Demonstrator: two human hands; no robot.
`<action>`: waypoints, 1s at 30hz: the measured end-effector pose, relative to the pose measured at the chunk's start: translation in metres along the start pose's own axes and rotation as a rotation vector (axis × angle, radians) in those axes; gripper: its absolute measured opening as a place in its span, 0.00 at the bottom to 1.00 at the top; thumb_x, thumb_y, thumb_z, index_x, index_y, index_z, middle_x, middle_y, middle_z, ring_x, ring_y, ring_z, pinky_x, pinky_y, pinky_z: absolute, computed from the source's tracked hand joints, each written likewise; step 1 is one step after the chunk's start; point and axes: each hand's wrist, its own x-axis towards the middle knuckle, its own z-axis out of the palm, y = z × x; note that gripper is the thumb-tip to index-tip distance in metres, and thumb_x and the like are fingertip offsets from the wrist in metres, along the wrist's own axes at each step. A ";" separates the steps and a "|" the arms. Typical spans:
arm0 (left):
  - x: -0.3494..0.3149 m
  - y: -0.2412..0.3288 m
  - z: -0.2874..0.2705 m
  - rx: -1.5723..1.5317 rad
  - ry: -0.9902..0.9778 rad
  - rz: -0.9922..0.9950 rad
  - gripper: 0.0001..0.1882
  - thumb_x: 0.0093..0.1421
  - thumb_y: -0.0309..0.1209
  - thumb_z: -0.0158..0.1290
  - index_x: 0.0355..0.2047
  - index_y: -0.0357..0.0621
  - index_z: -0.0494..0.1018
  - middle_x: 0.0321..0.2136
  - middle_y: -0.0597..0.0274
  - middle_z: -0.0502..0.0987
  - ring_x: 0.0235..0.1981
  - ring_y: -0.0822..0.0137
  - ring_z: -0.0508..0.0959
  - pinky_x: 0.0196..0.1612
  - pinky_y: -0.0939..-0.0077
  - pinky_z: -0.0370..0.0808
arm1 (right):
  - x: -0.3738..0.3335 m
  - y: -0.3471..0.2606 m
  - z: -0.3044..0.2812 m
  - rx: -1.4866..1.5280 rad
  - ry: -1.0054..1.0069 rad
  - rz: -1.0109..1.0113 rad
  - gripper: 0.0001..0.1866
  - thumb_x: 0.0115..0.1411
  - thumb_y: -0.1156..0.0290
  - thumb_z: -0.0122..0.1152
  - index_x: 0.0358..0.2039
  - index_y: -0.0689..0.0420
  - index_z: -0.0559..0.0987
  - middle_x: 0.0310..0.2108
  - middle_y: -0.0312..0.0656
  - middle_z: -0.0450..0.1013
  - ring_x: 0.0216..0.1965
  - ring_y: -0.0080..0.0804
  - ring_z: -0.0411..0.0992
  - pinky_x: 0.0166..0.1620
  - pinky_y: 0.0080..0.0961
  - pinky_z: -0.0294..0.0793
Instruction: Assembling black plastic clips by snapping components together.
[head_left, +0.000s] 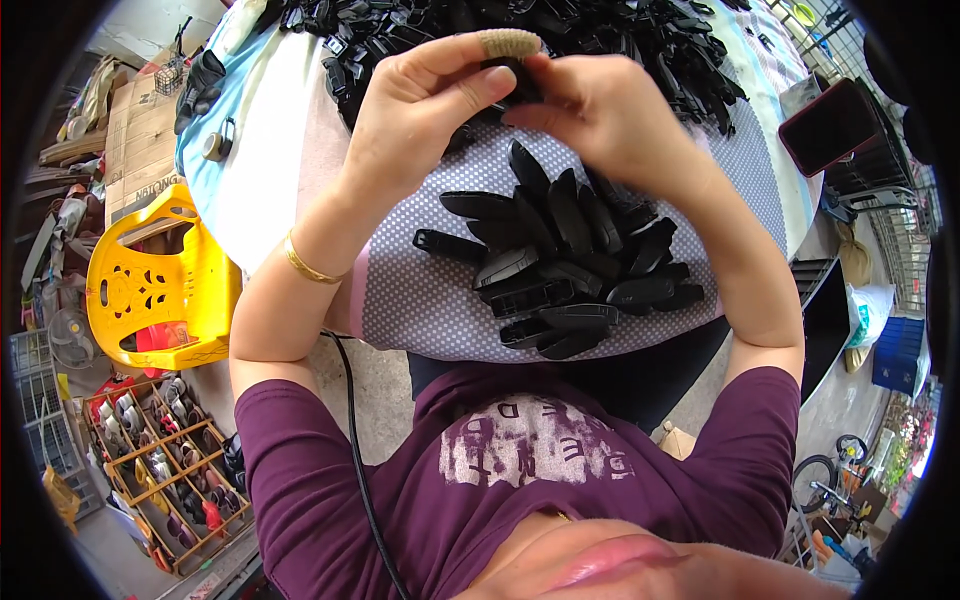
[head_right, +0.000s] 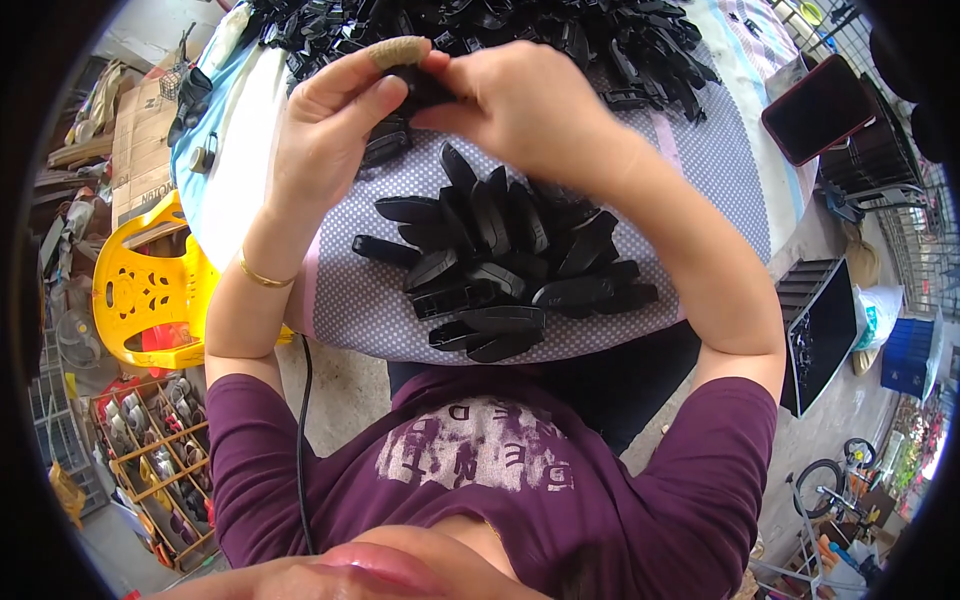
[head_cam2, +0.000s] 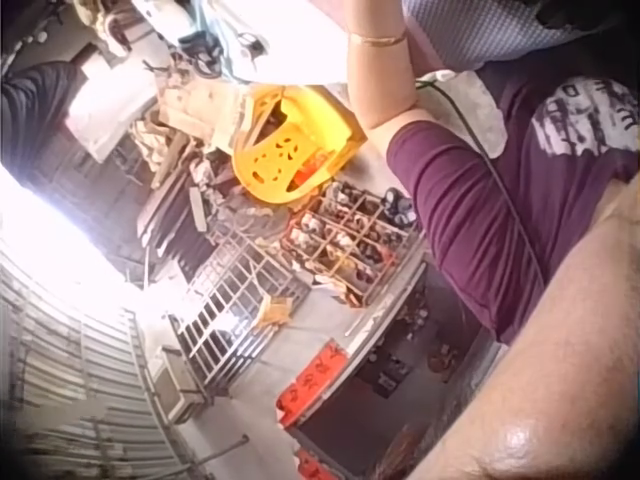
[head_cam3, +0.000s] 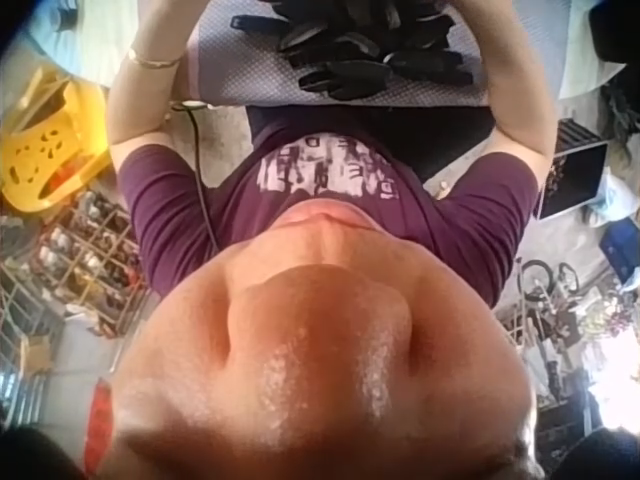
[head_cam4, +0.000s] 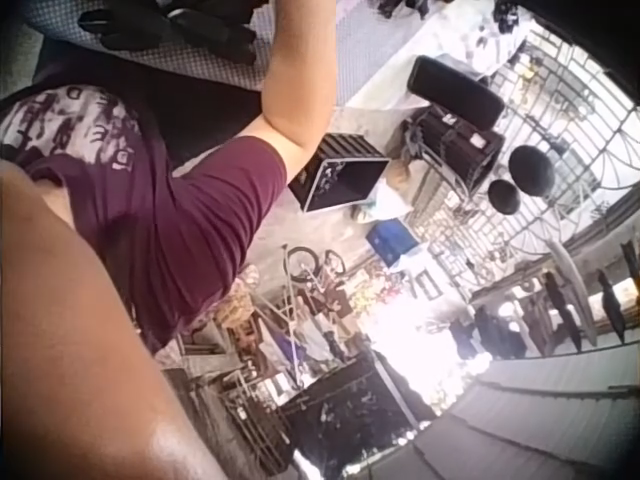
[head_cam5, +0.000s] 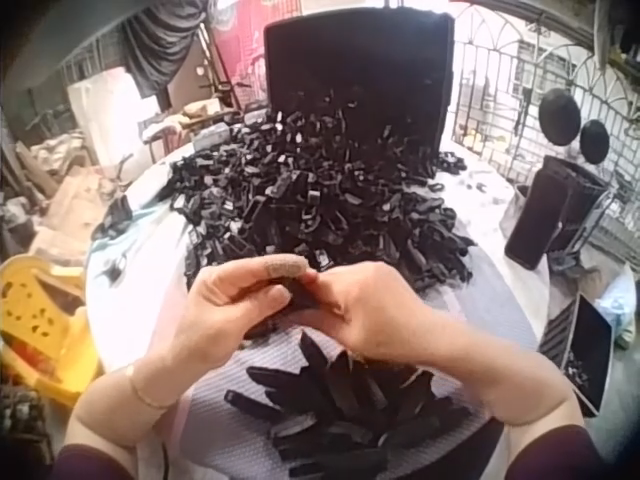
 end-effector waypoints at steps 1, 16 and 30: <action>0.001 0.006 0.003 0.218 0.006 0.039 0.15 0.56 0.21 0.54 0.45 0.37 0.74 0.35 0.61 0.79 0.38 0.74 0.77 0.45 0.82 0.73 | 0.002 0.012 -0.003 0.079 -0.056 0.008 0.12 0.49 0.70 0.66 0.33 0.60 0.77 0.21 0.42 0.71 0.22 0.32 0.70 0.27 0.22 0.70; 0.002 -0.015 -0.012 1.284 -0.177 0.460 0.14 0.43 0.19 0.56 0.33 0.43 0.77 0.29 0.62 0.74 0.36 0.62 0.70 0.42 0.72 0.70 | -0.011 0.021 0.016 -0.419 -0.067 -0.059 0.08 0.47 0.68 0.61 0.25 0.58 0.75 0.27 0.39 0.69 0.31 0.38 0.71 0.33 0.32 0.72; 0.003 -0.014 -0.011 1.157 -0.216 0.164 0.09 0.48 0.21 0.56 0.32 0.39 0.76 0.27 0.59 0.74 0.34 0.59 0.73 0.41 0.71 0.72 | -0.007 0.024 -0.011 0.334 -0.056 0.171 0.14 0.61 0.78 0.44 0.47 0.66 0.72 0.32 0.39 0.75 0.30 0.22 0.74 0.33 0.16 0.74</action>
